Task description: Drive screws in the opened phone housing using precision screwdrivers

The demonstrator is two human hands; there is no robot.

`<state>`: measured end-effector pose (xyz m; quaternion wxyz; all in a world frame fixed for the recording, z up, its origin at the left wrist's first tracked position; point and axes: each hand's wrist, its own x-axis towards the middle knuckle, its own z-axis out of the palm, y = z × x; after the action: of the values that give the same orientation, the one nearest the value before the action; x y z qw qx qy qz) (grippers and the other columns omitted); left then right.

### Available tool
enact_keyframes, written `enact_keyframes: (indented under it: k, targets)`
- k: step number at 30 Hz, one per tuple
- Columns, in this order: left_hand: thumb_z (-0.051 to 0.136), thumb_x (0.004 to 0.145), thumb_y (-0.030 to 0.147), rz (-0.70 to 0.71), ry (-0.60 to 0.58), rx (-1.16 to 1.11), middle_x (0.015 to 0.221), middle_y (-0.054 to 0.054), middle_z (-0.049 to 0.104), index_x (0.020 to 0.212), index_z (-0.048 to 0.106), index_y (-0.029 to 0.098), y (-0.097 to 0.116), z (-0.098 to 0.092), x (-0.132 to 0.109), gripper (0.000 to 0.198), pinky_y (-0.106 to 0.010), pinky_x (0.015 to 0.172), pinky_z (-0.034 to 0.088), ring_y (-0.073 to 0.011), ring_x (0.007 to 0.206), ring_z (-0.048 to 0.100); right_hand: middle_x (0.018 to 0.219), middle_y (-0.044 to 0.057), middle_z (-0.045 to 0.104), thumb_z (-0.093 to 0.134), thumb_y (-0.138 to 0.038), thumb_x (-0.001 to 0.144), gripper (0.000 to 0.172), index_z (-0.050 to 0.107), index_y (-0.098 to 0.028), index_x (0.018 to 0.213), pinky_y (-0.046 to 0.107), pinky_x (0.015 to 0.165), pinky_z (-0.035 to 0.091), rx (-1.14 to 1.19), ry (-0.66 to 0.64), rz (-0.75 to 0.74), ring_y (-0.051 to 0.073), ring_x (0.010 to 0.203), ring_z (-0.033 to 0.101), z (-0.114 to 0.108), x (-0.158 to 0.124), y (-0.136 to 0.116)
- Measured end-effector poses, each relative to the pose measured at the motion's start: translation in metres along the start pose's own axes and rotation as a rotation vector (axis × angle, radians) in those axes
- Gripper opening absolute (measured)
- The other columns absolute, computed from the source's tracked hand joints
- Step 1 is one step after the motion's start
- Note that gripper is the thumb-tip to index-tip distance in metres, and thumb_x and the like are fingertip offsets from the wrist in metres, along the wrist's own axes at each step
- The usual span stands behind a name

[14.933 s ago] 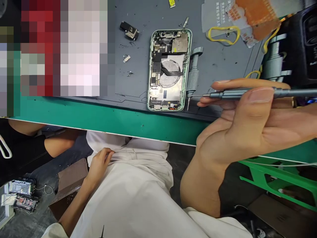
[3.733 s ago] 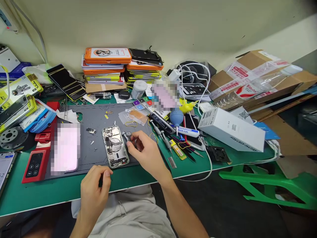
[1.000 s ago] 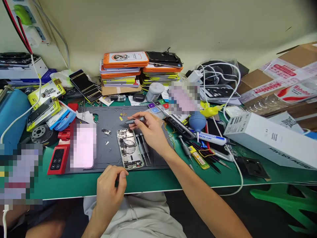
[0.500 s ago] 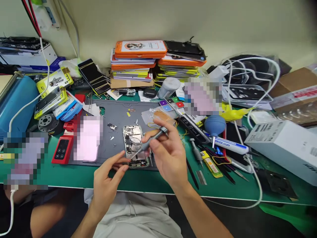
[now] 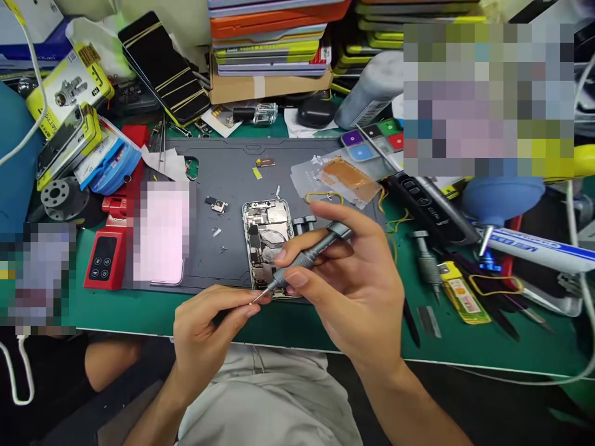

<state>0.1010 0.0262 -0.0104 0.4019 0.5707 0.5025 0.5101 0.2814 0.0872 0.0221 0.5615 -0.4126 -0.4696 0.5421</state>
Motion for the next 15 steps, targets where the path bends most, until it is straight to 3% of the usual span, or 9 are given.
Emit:
enact_keyframes:
  k: [7,15]
  targets:
    - [0.079,0.102,0.009,0.000,-0.038,-0.071,0.111,0.001,0.090,0.124,0.087,0.034,-0.0025,-0.0019,-0.0011,0.034,-0.028,0.084,0.070,-0.0179,0.097,0.086,0.090,-0.003,0.079,0.093,-0.029,0.093,0.050,0.065,-0.034,0.135,0.028,0.063,0.066,0.039,0.013,-0.001,0.016,0.076,0.075,-0.0004,0.0007,-0.0004]
    - [0.080,0.103,0.011,0.043,-0.056,-0.092,0.109,0.003,0.090,0.127,0.087,0.038,-0.0002,-0.0023,0.0046,0.037,-0.025,0.081,0.066,-0.0142,0.092,0.085,0.091,-0.002,0.077,0.090,-0.032,0.096,0.053,0.064,-0.035,0.142,0.025,0.059,0.064,0.021,0.011,0.000,0.016,0.076,0.074,-0.0021,-0.0003,0.0005]
